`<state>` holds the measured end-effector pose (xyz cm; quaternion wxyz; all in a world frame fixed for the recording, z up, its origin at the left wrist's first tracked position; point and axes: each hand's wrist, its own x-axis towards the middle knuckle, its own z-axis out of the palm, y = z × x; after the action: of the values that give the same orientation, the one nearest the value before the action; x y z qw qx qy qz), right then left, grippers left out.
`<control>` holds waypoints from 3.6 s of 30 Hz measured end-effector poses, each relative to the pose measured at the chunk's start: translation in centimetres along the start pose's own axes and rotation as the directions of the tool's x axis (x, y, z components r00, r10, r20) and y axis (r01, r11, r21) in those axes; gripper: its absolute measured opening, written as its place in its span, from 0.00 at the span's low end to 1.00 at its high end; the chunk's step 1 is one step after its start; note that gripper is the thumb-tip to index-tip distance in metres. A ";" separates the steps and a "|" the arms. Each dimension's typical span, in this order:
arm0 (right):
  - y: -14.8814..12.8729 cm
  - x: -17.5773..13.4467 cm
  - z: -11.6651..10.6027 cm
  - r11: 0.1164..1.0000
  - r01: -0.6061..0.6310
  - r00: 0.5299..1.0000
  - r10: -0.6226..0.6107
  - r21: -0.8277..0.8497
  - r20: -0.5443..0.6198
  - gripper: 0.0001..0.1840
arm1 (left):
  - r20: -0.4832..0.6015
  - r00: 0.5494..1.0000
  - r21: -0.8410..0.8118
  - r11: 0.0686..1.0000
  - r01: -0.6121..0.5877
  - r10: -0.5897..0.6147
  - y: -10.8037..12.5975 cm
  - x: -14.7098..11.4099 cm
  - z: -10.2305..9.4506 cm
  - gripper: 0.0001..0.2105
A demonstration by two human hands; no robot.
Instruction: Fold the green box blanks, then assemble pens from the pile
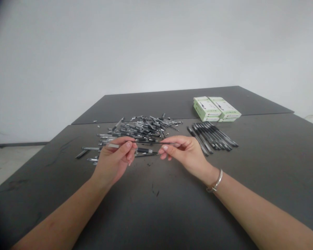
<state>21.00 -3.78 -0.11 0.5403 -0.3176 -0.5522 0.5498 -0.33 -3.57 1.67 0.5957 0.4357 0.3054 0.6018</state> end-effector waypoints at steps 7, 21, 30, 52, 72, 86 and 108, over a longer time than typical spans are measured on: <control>-0.5 0.2 -0.6 0.997 0.049 0.998 -0.047 -0.054 0.045 0.09 | -0.024 0.998 0.026 0.998 -0.052 0.052 -0.4 0.4 -0.3 0.05; -1.0 0.2 0.1 0.922 -0.049 0.979 0.121 -0.384 0.164 0.11 | 0.008 1.000 0.130 0.991 -0.005 0.004 -0.7 0.3 -0.6 0.03; -1.3 -0.4 1.3 0.805 0.034 0.940 0.176 -0.593 0.292 0.12 | 0.099 0.982 0.082 0.984 0.155 -0.163 -1.3 0.0 -0.6 0.05; -1.7 -0.8 0.2 0.918 -0.105 0.932 0.225 -0.383 0.284 0.11 | -0.024 0.981 -0.321 0.931 0.176 -0.194 -0.4 1.3 -1.7 0.03; -1.8 -0.7 0.3 0.912 -0.109 0.924 0.240 -0.395 0.299 0.13 | -0.003 0.984 -0.287 0.943 0.167 -0.176 -0.3 1.3 -1.7 0.04; -2.0 -0.5 0.9 0.924 -0.174 0.914 0.280 -0.339 0.294 0.20 | 0.012 0.987 -0.143 0.976 0.161 -0.161 -0.2 0.7 -0.8 0.07; 1.2 1.7 0.6 0.829 -0.123 0.987 0.158 -0.546 0.017 0.10 | -0.226 0.922 -0.338 0.913 0.229 -0.314 -0.9 2.4 -2.2 0.12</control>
<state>19.73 -2.07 -0.67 0.3688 -0.4803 -0.6768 0.4186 -1.66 -0.77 0.34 0.6859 0.2034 0.3467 0.6067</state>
